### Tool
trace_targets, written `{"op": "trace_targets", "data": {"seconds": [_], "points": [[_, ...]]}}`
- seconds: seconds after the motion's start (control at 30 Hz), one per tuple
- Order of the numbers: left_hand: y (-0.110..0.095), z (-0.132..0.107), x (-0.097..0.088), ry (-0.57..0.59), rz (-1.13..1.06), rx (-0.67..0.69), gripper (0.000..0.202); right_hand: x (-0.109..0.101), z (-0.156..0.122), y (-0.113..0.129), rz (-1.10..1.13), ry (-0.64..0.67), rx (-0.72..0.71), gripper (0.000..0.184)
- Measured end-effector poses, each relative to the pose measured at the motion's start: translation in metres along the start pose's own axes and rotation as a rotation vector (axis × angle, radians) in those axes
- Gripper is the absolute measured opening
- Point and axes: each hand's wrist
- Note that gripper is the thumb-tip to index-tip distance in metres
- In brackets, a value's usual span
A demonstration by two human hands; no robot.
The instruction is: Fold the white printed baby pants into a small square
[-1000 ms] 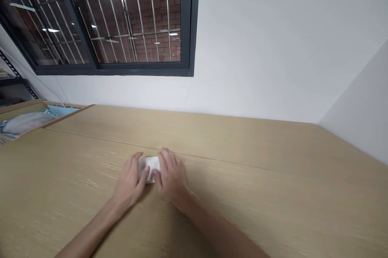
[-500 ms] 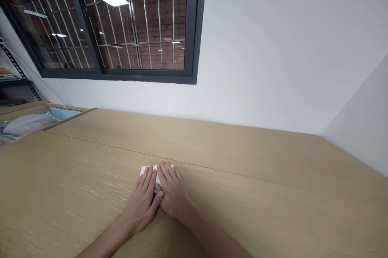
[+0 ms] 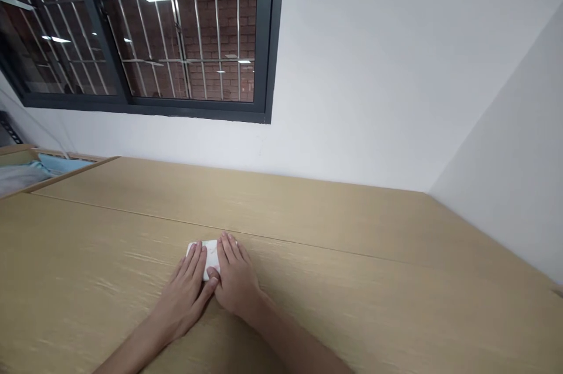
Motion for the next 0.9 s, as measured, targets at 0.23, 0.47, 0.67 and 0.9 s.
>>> {"op": "trace_targets", "data": {"seconds": [0.23,0.47,0.67,0.9], "points": [[0.013,-0.005,-0.001,0.0,0.03,0.096,0.075,-0.006,-0.001,0.004,0.0,0.02,-0.003,0.066],[0.019,-0.004,-0.006,0.064,-0.001,0.101,0.073,-0.004,-0.003,0.007,0.022,-0.029,0.024,0.063],[0.031,-0.008,0.006,0.083,0.007,-0.06,0.086,-0.001,-0.006,0.011,0.046,-0.04,0.171,0.07],[0.055,-0.006,-0.001,0.055,-0.034,-0.15,0.091,-0.005,-0.004,0.008,0.153,-0.114,0.276,0.074]]}}
Point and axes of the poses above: each hand's wrist, its own z-axis towards the middle knuckle, its own x-axis out of the palm, y = z × x, and after that the axes turned 13 degrees about x, right-handed
